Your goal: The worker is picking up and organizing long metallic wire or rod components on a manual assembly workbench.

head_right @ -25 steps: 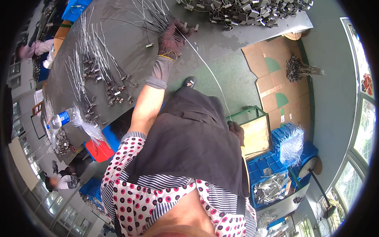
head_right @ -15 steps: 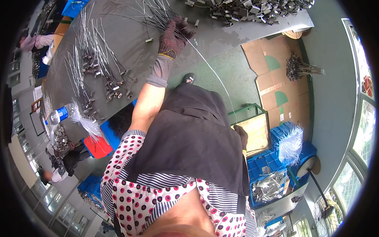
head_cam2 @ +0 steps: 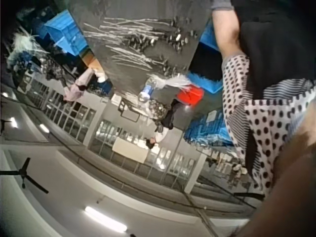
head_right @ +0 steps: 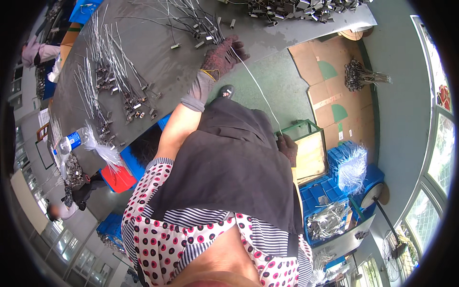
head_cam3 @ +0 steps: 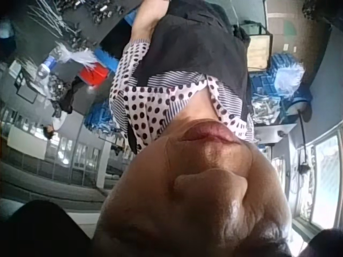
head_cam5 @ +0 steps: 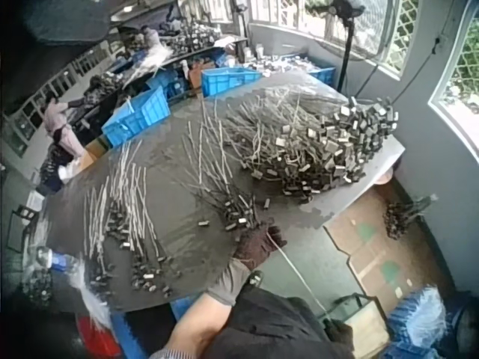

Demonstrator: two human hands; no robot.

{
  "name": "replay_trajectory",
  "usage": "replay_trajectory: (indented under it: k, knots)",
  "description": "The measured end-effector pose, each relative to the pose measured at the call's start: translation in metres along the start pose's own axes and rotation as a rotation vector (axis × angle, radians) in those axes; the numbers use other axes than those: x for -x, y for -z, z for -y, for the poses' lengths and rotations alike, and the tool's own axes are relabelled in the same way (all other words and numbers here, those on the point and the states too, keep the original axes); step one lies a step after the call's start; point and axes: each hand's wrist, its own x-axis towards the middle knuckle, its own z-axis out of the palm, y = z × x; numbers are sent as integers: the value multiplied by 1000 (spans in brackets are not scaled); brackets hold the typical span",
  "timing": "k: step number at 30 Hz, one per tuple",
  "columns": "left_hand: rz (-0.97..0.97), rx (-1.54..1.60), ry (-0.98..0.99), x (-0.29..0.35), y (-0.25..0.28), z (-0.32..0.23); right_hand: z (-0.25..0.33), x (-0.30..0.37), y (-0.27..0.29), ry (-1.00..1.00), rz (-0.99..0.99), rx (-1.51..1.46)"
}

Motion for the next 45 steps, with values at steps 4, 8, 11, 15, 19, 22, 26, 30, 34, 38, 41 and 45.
replay_trajectory:
  k: [4, 8, 11, 15, 19, 22, 26, 30, 34, 38, 41, 45]
  knots:
    - [-242, -464, -90, 4, 9, -28, 4, -4, 2, 34, 10, -87]
    - [-459, -675, -217, 8, 26, -54, 38, 6, 6, 137, 34, -136]
    - [-373, -547, -216, -4, 47, -62, 62, 11, 15, 111, 124, -179]
    - [-118, -292, -29, 5, 24, -54, 111, 23, 6, 129, -26, 25]
    - [-127, -429, 120, 11, 25, -45, 116, 24, 5, 151, 7, -70]
    - [-176, -353, 121, 9, 26, -39, 103, 29, 11, 177, 15, -57]
    - [-27, -191, 39, 1, 33, -25, 86, 33, 22, 131, 114, -65]
    - [83, -50, -101, -4, 33, -29, 27, 19, 31, 103, 55, -8]
    - [47, -79, -194, 4, 13, -47, -29, 18, 48, -20, -72, 142]
    - [-50, -109, -252, 10, 4, -55, -48, 26, 51, 59, -194, 134]
    - [-141, -56, -253, 11, 3, -53, -34, 27, 54, -79, -177, 170]
    - [-167, 1, -257, 13, 7, -46, -22, 27, 50, -136, -178, 115]
